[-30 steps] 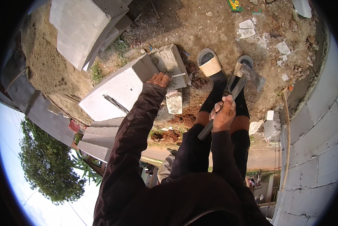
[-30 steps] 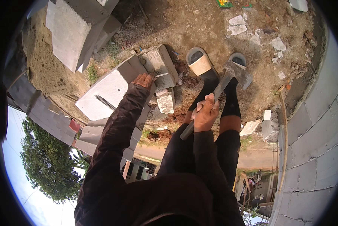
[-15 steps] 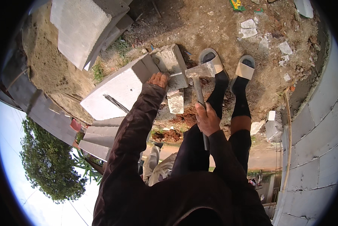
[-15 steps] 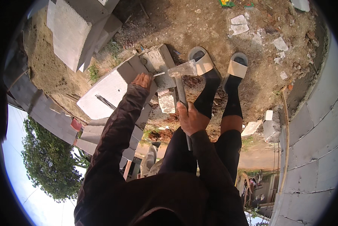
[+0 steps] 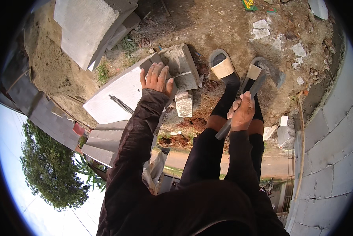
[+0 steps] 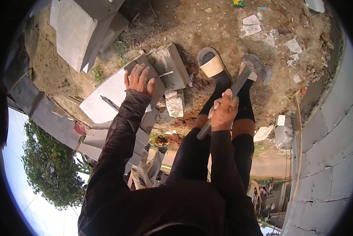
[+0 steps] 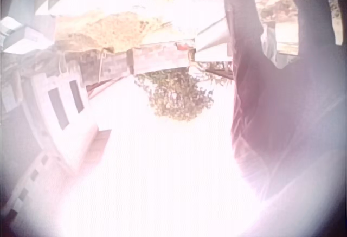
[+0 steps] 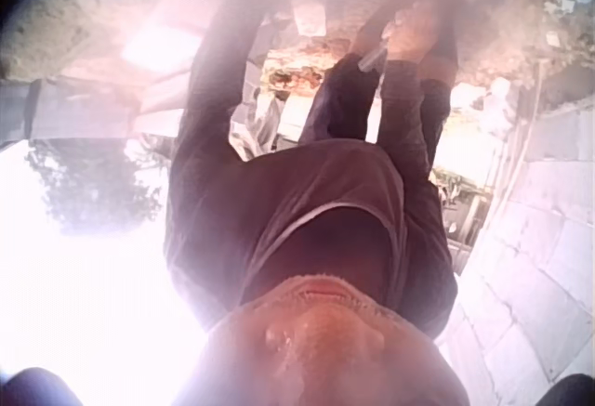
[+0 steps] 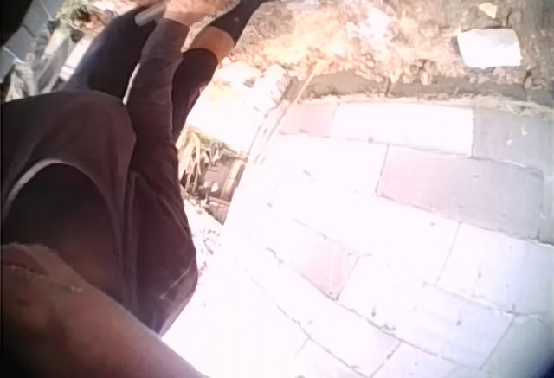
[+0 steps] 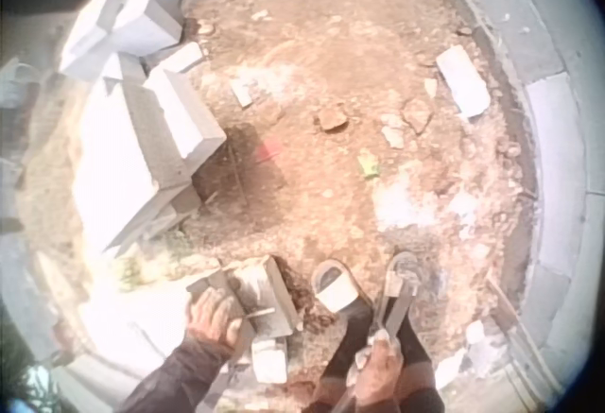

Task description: The person positions a long rectangular tile against a curved wall, adjusts its alignment, and secures it with mortar. They then retrieve a smaller tile, place it on the ground, and use a hammer to break it into pieces.

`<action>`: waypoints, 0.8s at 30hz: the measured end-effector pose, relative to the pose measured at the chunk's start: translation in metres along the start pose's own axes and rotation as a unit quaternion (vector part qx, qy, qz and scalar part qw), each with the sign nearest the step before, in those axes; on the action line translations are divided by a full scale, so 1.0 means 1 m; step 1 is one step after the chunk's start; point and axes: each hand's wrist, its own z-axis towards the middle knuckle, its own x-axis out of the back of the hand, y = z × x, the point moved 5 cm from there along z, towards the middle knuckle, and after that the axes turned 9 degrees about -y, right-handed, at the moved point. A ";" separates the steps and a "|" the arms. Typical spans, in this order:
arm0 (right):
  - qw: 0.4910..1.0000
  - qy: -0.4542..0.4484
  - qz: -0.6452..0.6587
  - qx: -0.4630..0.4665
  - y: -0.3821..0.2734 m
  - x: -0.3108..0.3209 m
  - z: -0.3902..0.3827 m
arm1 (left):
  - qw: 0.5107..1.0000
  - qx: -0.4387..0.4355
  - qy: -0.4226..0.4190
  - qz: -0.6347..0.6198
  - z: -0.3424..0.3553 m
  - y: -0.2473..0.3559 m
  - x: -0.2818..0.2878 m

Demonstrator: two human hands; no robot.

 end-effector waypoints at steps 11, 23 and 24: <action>0.987 0.147 -0.063 0.005 -0.016 -0.029 -0.008 | 0.951 0.283 0.105 -0.066 -0.042 -0.094 -0.028; 0.975 0.142 -0.147 -0.085 -0.012 -0.036 0.006 | 0.949 0.279 0.126 -0.070 -0.040 -0.105 -0.033; 0.978 0.157 -0.125 -0.063 -0.013 -0.037 0.014 | 0.950 0.275 0.129 -0.071 -0.036 -0.103 -0.033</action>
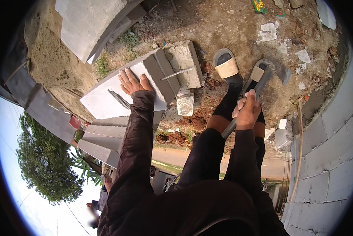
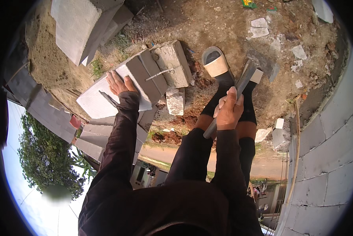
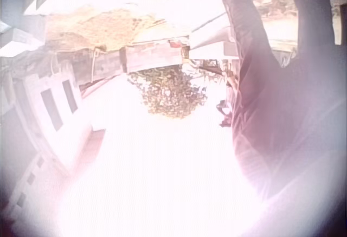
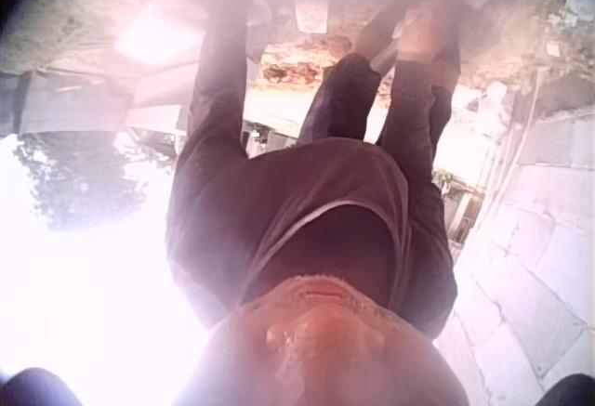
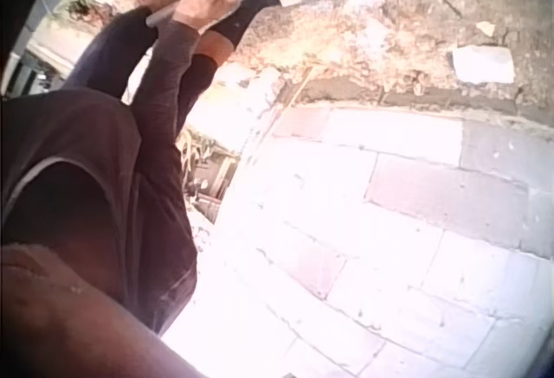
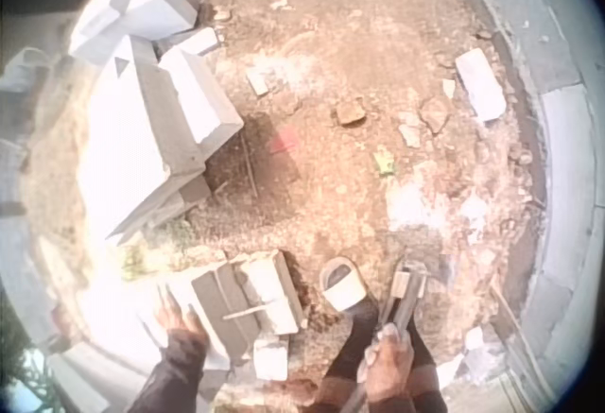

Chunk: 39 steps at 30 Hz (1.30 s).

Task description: The person positions a long rectangular tile against a curved wall, adjusts its alignment, and secures it with mortar. They then retrieve a smaller tile, place it on the ground, and use a hammer to break it into pieces.

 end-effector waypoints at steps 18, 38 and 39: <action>0.878 -0.222 -0.404 0.129 0.064 -0.037 0.009 | 1.000 -0.021 0.006 -0.001 0.011 -0.004 -0.002; 0.987 -0.031 0.128 0.097 0.010 -0.022 0.051 | 0.999 -0.034 0.014 0.032 0.005 -0.014 -0.003; 0.999 0.002 -0.020 0.026 0.008 -0.043 0.034 | 0.999 -0.029 0.012 0.024 0.006 -0.015 -0.004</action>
